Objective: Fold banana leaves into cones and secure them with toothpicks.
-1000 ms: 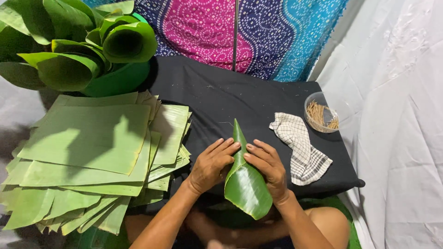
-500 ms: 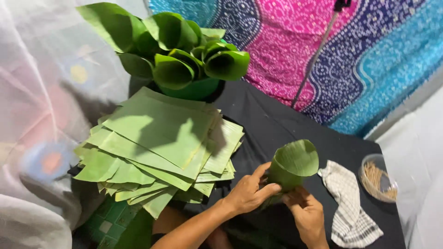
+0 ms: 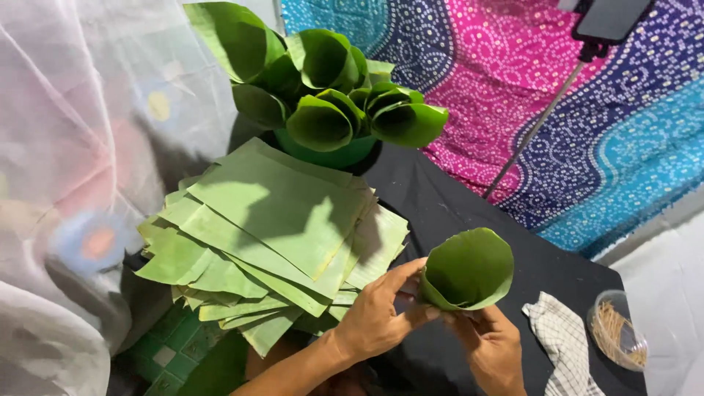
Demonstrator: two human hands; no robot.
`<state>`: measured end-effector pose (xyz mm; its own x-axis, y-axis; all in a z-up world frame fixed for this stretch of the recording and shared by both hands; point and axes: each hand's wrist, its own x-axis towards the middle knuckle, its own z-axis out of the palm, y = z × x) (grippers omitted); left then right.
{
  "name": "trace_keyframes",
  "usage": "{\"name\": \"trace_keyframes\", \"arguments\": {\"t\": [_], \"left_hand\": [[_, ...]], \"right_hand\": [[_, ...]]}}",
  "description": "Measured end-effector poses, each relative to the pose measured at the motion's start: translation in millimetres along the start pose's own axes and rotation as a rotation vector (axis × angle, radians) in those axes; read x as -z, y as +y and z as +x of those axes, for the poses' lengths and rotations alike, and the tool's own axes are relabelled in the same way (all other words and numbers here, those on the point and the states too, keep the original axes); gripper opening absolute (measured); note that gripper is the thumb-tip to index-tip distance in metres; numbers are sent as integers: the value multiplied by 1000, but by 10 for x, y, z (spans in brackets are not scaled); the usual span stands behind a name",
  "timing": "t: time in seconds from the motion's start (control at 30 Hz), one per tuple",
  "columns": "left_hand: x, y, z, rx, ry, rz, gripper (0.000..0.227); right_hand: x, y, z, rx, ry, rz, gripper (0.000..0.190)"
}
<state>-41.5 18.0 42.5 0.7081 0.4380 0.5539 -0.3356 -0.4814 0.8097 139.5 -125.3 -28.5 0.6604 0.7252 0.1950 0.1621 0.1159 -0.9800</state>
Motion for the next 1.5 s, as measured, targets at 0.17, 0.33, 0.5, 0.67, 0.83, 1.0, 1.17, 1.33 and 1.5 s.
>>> {"name": "trace_keyframes", "arguments": {"t": [0.17,0.33,0.5,0.67,0.83,1.0,1.17,1.33,1.5], "left_hand": [[384,198,211,-65,57,112,67],[855,506,683,-250,66,174,70],[1474,972,1149,-401,-1,-156,63],[2026,826,1737,-414,106,-88,46],[2416,553,2003,-537,150,-68,36],[2610,91,2176,-272,328,133,48],[2638,-559,2229,-393,414,475,51],[2608,-914,2307,-239,439,578,54],[2635,-1119,2330,-88,422,729,59]], "right_hand": [[-266,-402,357,200,-11,-196,22],[-688,-1314,867,633,-97,-299,18],[-1279,-2228,1379,787,-195,-183,25],[-1733,-2500,2034,1117,-70,-474,25],[-2092,-2480,2519,1161,-109,-364,26],[-2248,-2279,2824,1031,-147,-520,33],[-2272,-1976,3000,953,-11,-941,44],[-2230,-1828,3024,886,21,-950,51],[-2197,-1756,2946,942,-13,-975,49]]}}
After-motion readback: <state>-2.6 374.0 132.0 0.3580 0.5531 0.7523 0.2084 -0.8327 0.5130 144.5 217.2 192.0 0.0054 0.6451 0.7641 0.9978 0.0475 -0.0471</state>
